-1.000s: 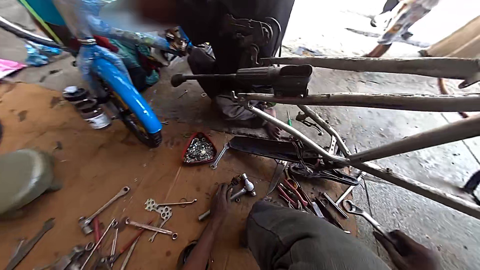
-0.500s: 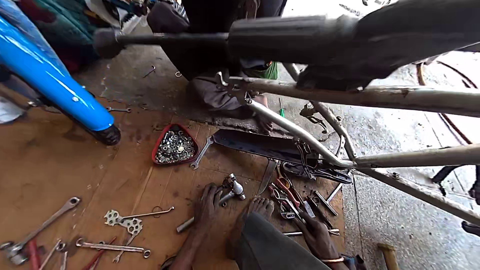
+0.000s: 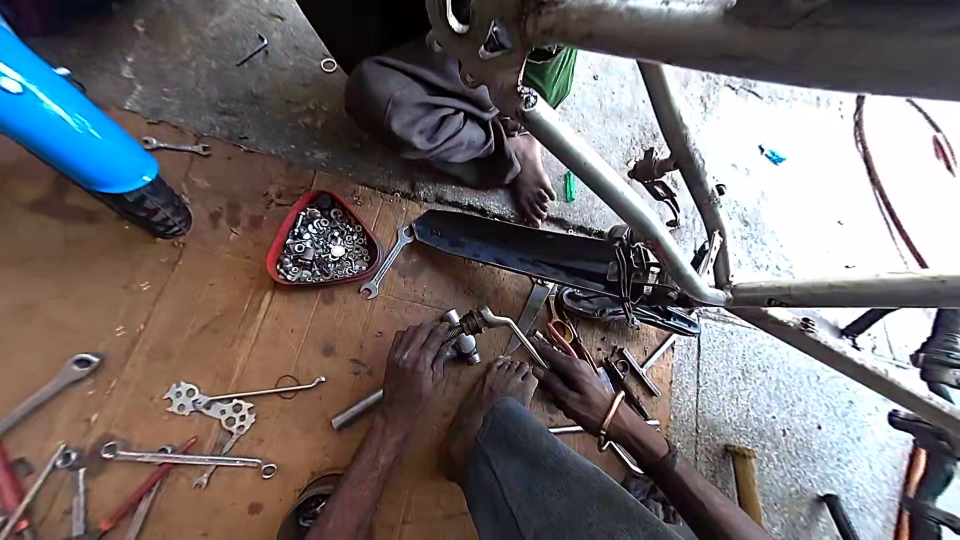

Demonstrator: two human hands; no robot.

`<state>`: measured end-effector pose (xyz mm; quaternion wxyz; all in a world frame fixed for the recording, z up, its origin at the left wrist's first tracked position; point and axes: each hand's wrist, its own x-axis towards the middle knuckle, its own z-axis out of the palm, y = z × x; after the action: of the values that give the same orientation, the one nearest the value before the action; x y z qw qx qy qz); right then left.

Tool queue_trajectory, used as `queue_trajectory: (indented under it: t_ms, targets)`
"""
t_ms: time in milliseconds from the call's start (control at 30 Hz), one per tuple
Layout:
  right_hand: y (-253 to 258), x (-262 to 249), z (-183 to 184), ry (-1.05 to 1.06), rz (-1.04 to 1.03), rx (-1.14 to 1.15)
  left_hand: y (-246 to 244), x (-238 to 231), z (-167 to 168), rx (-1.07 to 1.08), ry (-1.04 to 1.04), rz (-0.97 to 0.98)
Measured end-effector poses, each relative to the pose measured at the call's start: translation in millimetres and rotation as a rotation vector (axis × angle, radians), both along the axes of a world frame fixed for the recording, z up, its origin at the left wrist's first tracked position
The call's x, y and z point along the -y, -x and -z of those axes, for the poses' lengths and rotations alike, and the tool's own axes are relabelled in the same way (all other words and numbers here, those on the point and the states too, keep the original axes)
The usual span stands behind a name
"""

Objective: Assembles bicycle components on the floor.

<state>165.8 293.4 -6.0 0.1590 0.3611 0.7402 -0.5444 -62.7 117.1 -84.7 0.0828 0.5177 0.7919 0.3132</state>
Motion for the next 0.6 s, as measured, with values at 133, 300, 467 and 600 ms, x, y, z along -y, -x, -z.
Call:
queue_trajectory:
  t_ms: [133, 300, 467, 600]
  targets:
    - [4.1, -7.7, -21.8, 0.223, -0.009, 0.075, -5.2, 2.5, -3.1, 0.021, -0.002, 0.024]
    - [5.7, 1.4, -21.6, 0.006, -0.111, 0.079, -8.5, -1.4, -14.2, 0.383, 0.096, -0.021]
    - [3.1, 23.4, 10.8, -0.1, 0.043, 0.046, 3.9, -4.0, -1.9, 0.381, 0.191, 0.003]
    - [0.6, 41.2, 33.8, -0.18, 0.119, -0.035, 3.8, -5.1, 7.0, 0.452, 0.207, -0.013]
